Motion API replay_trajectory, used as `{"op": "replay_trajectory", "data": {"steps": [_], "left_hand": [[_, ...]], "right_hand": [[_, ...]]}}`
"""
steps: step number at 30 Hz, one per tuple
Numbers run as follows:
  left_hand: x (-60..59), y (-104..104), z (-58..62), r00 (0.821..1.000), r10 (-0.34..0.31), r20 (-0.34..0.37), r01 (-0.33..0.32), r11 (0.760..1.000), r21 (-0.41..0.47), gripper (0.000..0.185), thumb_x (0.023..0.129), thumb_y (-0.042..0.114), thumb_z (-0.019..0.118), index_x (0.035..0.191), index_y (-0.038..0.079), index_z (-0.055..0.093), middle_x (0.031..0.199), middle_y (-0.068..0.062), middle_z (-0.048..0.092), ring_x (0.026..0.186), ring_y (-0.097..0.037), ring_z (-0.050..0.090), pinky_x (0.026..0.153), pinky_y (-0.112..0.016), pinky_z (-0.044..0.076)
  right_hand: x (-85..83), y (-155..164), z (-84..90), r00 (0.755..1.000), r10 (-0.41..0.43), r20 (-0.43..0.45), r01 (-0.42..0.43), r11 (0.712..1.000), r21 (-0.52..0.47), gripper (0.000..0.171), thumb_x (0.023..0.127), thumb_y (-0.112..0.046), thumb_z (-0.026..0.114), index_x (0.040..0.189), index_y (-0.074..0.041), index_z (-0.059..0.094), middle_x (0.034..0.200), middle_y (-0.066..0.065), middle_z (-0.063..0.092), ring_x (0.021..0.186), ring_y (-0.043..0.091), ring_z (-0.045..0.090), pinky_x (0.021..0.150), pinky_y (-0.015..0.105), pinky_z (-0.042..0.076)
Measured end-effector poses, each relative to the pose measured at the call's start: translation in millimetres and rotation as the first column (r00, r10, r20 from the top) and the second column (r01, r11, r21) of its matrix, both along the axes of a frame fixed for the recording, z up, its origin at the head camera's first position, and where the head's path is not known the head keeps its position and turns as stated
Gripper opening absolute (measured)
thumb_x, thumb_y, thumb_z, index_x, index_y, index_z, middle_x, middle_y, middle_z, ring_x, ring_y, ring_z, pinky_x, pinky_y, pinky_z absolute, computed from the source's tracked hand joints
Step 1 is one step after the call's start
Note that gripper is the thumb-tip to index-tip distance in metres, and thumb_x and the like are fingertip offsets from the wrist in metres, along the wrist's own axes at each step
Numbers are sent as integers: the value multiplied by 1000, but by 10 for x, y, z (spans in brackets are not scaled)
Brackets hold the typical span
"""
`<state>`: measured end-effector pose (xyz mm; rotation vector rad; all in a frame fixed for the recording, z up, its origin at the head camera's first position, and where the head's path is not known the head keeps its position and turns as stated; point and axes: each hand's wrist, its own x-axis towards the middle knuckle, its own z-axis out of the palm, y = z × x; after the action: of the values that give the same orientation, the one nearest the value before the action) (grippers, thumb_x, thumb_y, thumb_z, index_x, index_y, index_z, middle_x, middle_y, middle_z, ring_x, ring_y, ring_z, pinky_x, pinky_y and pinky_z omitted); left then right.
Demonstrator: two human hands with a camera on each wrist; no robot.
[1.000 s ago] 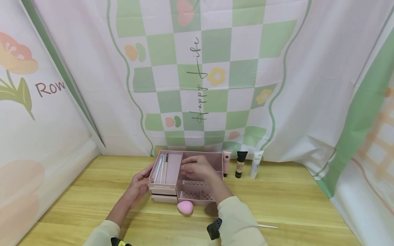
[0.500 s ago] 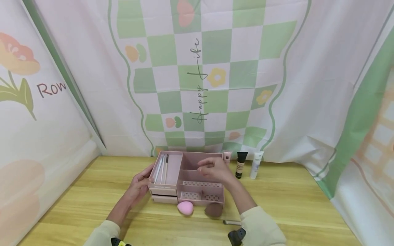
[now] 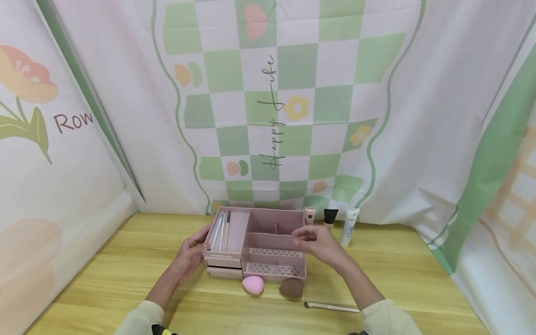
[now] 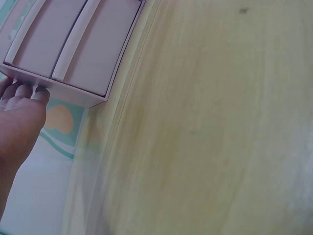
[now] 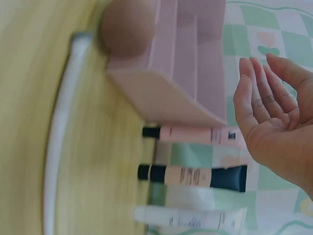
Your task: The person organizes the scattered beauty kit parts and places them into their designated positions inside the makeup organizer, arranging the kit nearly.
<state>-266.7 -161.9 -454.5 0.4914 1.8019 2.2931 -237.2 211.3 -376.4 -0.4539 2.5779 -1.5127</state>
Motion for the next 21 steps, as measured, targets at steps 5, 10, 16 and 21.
{"op": "replay_trajectory", "data": {"steps": [5, 10, 16, 21], "left_hand": [[3, -1, -7, 1000, 24, -3, -24, 1000, 0, 72, 87, -4, 48, 152, -3, 18, 164, -20, 12, 151, -37, 12, 111, -15, 38], [8, -13, -23, 999, 32, -18, -32, 999, 7, 72, 86, -2, 49, 152, -4, 18, 164, -21, 11, 151, -36, 13, 109, -12, 39], [-16, -33, -77, 990, -28, -139, 29, 1000, 4, 69, 91, 6, 53, 151, -3, 20, 161, -25, 12, 147, -19, 31, 110, -14, 40], [-2, -19, -44, 994, -25, -106, 25, 1000, -7, 70, 91, 6, 52, 153, -1, 20, 164, -19, 14, 151, -28, 21, 113, -17, 36]], "right_hand": [[64, 164, -87, 999, 41, 13, -40, 999, -31, 44, 90, -13, 63, 125, 13, 56, 110, 27, 69, 87, 3, 67, 80, 25, 62], [141, 326, -218, 995, 97, 17, -96, 995, -26, 42, 90, -8, 62, 122, 17, 54, 107, 31, 67, 85, 1, 67, 78, 23, 62], [248, 520, -430, 992, 119, -39, -117, 991, 58, 38, 89, -9, 64, 115, 18, 58, 100, 27, 69, 83, -3, 64, 76, 15, 60], [363, 663, -562, 992, 116, -56, -108, 985, 134, 33, 88, -11, 65, 110, 14, 62, 98, 22, 71, 82, -5, 62, 73, 13, 58]]}}
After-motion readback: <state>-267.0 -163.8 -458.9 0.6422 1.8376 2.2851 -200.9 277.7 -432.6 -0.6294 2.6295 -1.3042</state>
